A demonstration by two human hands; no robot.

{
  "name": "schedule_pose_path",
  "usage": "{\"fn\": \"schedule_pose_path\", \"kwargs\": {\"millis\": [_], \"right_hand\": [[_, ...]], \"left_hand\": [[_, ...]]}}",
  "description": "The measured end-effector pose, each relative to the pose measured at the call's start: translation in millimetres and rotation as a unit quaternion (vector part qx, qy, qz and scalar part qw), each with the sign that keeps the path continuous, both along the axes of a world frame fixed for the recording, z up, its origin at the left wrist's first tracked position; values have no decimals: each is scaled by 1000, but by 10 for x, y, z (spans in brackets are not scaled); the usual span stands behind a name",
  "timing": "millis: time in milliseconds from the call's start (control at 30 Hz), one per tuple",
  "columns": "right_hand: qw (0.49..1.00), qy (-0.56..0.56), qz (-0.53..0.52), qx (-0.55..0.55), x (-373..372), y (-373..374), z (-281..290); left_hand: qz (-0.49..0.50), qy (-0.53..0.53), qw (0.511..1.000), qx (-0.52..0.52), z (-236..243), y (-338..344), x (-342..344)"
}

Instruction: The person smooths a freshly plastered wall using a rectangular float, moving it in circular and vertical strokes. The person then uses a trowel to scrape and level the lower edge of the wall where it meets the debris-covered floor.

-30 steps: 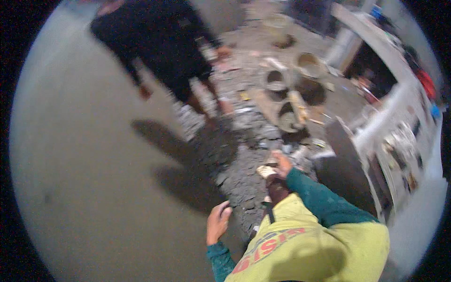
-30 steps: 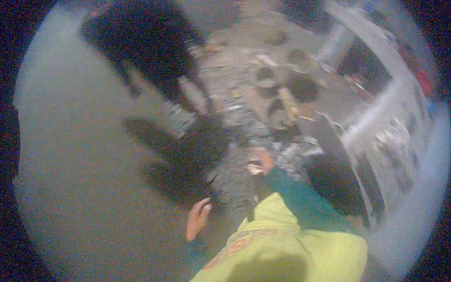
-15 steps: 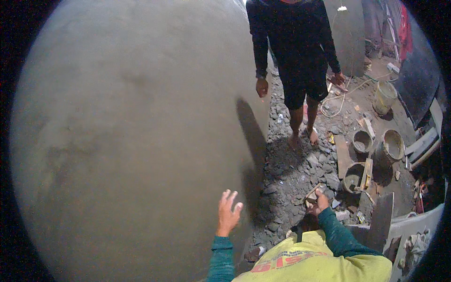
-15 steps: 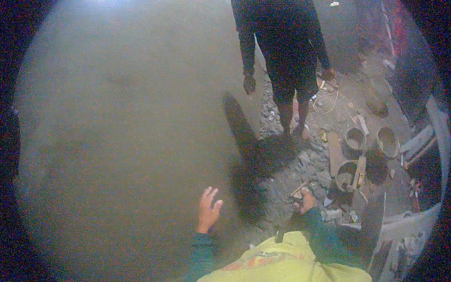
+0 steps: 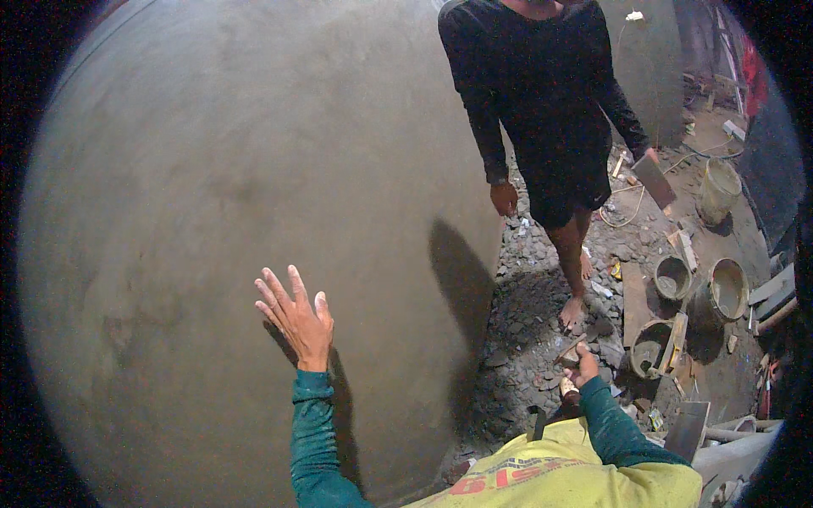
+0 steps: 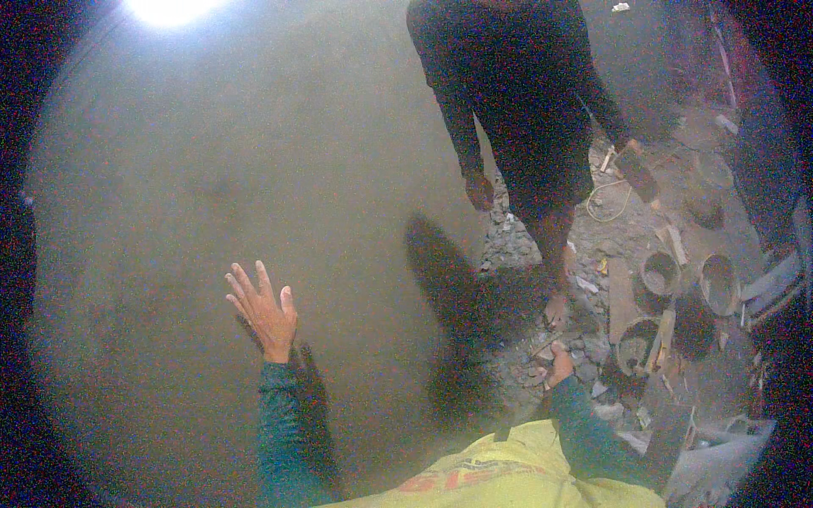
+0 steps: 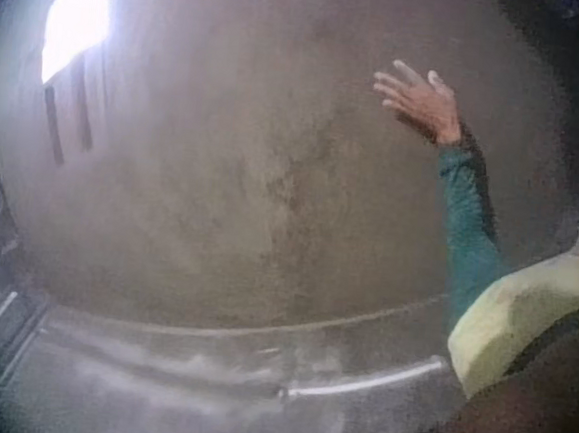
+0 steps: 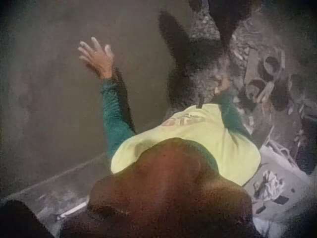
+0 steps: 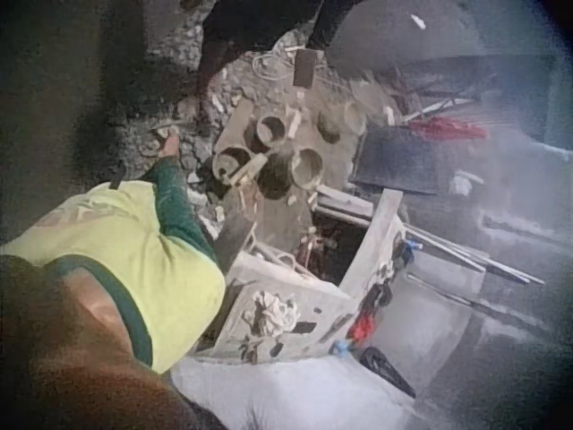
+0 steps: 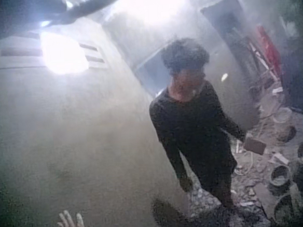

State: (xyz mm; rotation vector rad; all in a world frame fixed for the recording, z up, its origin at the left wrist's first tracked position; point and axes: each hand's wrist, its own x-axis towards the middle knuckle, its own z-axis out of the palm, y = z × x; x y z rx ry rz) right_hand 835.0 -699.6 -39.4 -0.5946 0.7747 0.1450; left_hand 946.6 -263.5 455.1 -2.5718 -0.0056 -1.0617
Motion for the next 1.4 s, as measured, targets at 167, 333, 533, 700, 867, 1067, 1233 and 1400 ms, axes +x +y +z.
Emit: {"fn": "schedule_pose_path", "kwargs": {"millis": [167,333,533,700,867,1067,1233,1400], "right_hand": [[999,16,23,-18,264,-355,-213],[997,28,70,-33,194,-396,-20],[991,-8,117,-60,-30,-217,265],[993,42,104,-28,-373,254,269],[987,-56,149,16,-715,391,-83],[951,-156,250,-98,-935,930,-616],[657,-389,342,-548,-606,1124,-783],[954,-133,263,-63,247,2411,703]], "left_hand": [[64,9,998,6,48,-26,181],[100,65,993,18,167,-84,133],[51,112,992,-25,-141,-45,-394],[-59,235,962,-125,-717,-87,-1354],[-129,513,796,-294,-1783,47,-2291],[-57,577,686,-439,-2629,338,-3444],[-28,531,663,-527,-2843,386,-3707],[-30,500,688,-525,-2962,541,-3831]]}}
